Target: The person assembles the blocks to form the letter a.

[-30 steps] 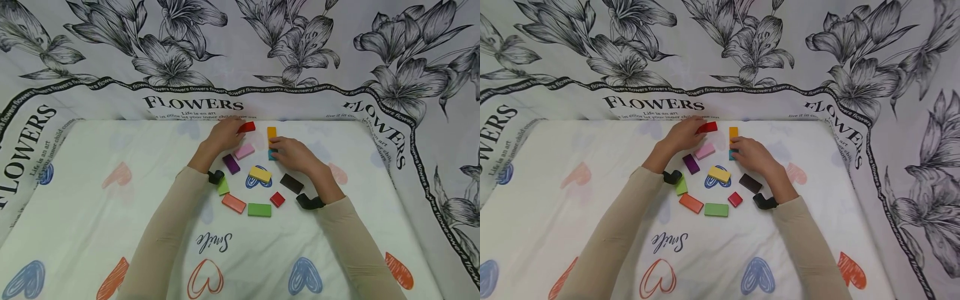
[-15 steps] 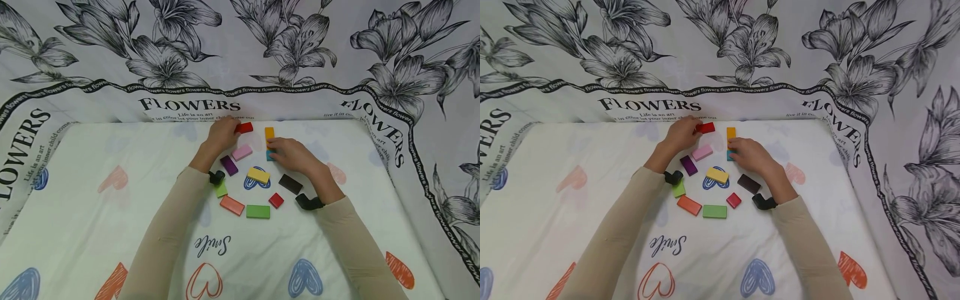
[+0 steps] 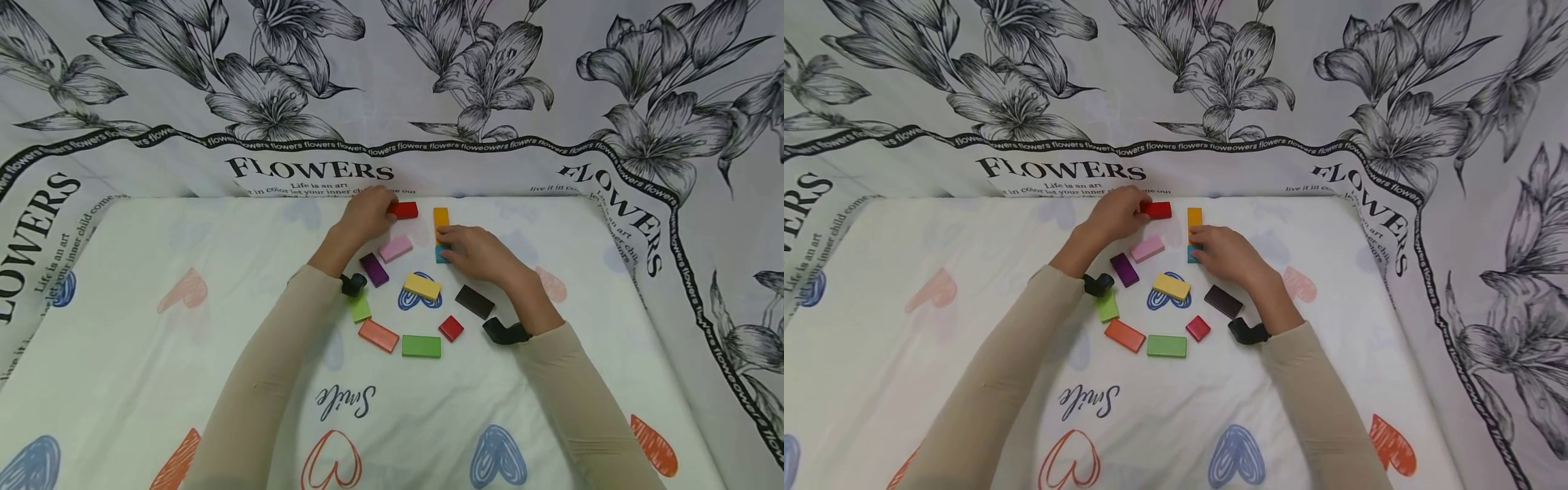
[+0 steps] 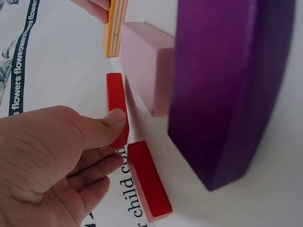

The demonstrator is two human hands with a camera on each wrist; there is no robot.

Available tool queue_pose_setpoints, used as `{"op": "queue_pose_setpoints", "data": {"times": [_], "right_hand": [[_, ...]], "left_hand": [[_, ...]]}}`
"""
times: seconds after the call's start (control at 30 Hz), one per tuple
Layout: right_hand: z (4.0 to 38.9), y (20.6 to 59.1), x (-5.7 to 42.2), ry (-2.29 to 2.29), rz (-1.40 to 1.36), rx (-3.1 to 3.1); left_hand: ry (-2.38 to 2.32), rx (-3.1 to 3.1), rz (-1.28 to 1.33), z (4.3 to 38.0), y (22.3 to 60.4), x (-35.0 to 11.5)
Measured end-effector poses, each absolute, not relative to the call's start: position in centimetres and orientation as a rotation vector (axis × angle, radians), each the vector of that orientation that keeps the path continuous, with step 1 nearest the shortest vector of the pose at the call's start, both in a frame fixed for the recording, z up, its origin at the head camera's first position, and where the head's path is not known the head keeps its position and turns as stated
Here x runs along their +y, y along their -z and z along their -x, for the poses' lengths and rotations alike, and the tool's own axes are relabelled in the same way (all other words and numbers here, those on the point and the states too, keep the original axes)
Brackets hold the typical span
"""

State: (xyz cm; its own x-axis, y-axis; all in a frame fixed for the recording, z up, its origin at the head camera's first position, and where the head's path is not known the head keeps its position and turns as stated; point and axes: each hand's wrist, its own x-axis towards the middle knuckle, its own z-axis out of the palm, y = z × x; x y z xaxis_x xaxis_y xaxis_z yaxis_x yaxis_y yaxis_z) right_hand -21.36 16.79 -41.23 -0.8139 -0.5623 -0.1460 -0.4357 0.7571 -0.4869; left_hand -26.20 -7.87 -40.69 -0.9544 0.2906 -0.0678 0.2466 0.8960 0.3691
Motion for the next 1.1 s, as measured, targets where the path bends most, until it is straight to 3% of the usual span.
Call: {"op": "queue_pose_setpoints", "data": {"times": [1.1], "right_hand": [[21.3,41.1,16.4,0.608,0.764,2.674]], "left_hand": [[-0.47,2.903,-0.443,26.7,40.9,-5.3]]}}
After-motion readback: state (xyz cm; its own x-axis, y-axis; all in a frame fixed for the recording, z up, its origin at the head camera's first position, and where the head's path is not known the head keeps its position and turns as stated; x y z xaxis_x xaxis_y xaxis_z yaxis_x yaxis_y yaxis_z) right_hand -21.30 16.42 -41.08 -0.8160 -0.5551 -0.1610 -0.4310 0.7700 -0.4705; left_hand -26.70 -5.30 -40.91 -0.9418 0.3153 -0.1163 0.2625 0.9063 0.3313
